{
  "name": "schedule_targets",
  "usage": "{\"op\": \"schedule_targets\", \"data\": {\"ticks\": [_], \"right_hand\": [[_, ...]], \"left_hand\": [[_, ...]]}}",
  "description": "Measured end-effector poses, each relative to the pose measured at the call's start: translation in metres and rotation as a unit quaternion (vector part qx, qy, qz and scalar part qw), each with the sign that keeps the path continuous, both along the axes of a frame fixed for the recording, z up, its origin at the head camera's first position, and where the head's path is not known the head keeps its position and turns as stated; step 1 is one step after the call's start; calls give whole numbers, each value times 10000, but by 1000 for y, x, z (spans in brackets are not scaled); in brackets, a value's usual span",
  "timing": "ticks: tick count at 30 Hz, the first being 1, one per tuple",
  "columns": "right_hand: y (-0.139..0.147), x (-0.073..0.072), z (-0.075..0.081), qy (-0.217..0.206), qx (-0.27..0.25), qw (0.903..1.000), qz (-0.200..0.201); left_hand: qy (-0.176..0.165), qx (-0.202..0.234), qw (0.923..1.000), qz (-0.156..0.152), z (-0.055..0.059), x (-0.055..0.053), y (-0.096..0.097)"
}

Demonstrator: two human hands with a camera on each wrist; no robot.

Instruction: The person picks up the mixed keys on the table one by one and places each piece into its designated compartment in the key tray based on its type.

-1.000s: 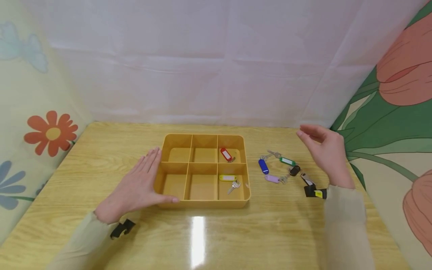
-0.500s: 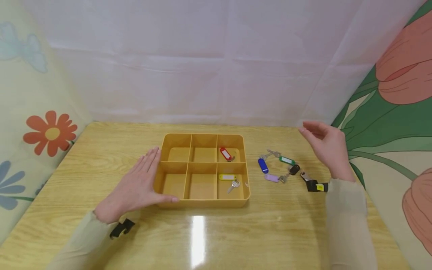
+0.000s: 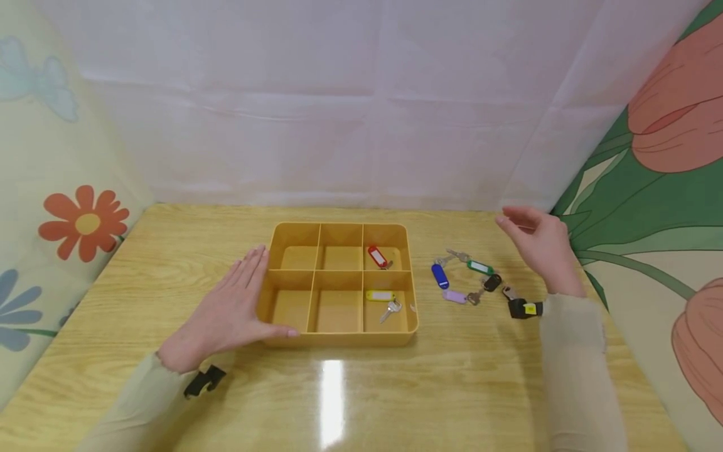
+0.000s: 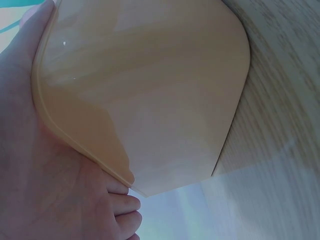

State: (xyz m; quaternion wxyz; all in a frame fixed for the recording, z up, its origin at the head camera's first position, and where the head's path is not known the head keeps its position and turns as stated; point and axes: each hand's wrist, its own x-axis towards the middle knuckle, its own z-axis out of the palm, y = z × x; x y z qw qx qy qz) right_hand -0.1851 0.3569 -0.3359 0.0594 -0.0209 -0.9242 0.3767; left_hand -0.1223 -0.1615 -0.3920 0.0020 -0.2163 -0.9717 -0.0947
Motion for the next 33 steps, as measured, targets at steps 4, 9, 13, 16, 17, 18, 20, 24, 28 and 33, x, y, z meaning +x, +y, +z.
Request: {"op": "schedule_targets", "data": {"ticks": [4, 9, 13, 16, 17, 18, 20, 24, 28, 33], "right_hand": [[2, 0, -6, -121, -13, 9999, -22], [5, 0, -13, -179, 10, 9998, 30], [6, 1, -19, -173, 23, 9998, 50], [7, 2, -23, -164, 57, 9998, 56], [8, 2, -25, -157, 81, 9998, 67], [8, 2, -26, -166, 76, 9998, 87], [9, 2, -30, -165, 52, 9998, 122], [9, 1, -37, -230, -66, 9996, 178], [8, 2, -42, -370, -104, 9991, 178], [7, 3, -48, -452, -107, 9987, 233]], "left_hand": [[44, 3, 10000, -19, 0, 0, 0], [29, -11, 10000, -2, -1, 0, 0], [-16, -1, 10000, 10, -1, 0, 0], [-11, 21, 10000, 4, -1, 1, 0], [-9, 23, 10000, 2, -1, 1, 0], [-5, 22, 10000, -1, -1, 1, -1], [-8, 18, 10000, 1, -1, 1, -1], [-16, 14, 10000, 0, -1, 0, 0], [2, 23, 10000, -7, -1, 0, 0], [4, 30, 10000, -7, -1, 0, -1]]}}
